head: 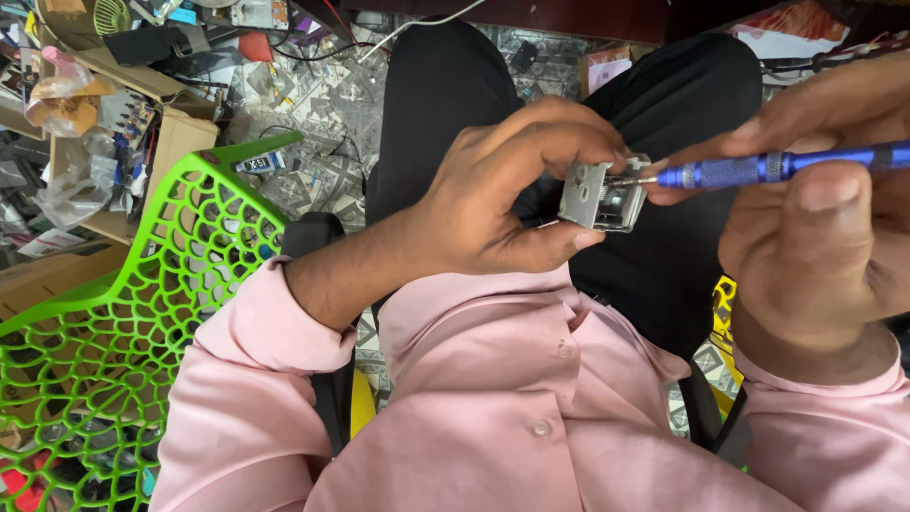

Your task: The person sits in a chair with the component on his lap and disassembles and repairs a small metal electrical part. He pries at it by hand, then uses a yellow-handled screwdriver and later a blue precision screwdriver to unscrew and work on its internals, repositioning the part repeatedly.

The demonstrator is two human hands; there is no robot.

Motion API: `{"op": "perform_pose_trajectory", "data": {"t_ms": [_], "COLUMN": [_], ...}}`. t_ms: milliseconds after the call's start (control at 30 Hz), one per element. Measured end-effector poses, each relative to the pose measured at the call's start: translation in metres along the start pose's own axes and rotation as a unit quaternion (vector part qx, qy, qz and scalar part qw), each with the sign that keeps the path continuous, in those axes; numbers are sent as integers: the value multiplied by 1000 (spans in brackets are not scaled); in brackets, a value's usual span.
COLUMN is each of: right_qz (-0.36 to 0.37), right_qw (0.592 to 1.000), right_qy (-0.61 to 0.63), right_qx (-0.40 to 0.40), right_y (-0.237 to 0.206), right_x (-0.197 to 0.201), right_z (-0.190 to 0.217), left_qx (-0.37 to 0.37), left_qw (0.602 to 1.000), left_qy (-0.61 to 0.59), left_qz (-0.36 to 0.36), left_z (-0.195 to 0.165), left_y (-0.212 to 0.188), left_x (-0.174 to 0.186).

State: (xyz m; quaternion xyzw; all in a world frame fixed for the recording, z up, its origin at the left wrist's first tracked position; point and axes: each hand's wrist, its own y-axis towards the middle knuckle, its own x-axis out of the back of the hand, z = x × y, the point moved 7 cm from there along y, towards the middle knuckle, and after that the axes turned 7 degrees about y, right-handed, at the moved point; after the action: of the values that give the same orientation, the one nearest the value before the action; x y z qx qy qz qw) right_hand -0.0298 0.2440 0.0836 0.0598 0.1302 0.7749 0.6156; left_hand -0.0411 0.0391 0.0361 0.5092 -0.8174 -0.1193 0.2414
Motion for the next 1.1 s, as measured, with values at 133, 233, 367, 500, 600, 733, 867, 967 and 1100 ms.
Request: {"op": "perform_pose_trajectory", "data": {"t_ms": [133,233,367,500,600,733,867,967,1100], "right_qz": [16,-16,-7,-2,-7,-31,-94,-177,-149], "right_qw": [1000,999,997,997,999,998,988,968,973], "right_qy": [-10,14,-70,-76,-30,28,81,91,102], "right_qx": [6,-28,-41,-26,-28,-40,-95,-154,-140], "right_y": [-1,-1,3,0,-5,-8,-7,-8,-2], "right_x": [-4,-2,2,3,5,9,15,21,11], "right_z": [4,1,0,-1,-6,-16,-25,-31,-27], "left_qx": [-4,-3,-1,-7,-12,-28,-30,-26,-29], "left_qw": [1000,1000,1000,1000,999,999,999,999,999], "left_qy": [7,7,16,30,31,42,43,34,31], "left_qz": [-2,-5,-7,-5,-4,-9,-9,-6,-7], "left_z": [-3,-4,-4,-8,-8,-9,-8,-8,-8], "left_y": [-2,-2,0,1,3,4,3,3,2], "left_x": [1,1,3,4,6,6,6,6,7]}}
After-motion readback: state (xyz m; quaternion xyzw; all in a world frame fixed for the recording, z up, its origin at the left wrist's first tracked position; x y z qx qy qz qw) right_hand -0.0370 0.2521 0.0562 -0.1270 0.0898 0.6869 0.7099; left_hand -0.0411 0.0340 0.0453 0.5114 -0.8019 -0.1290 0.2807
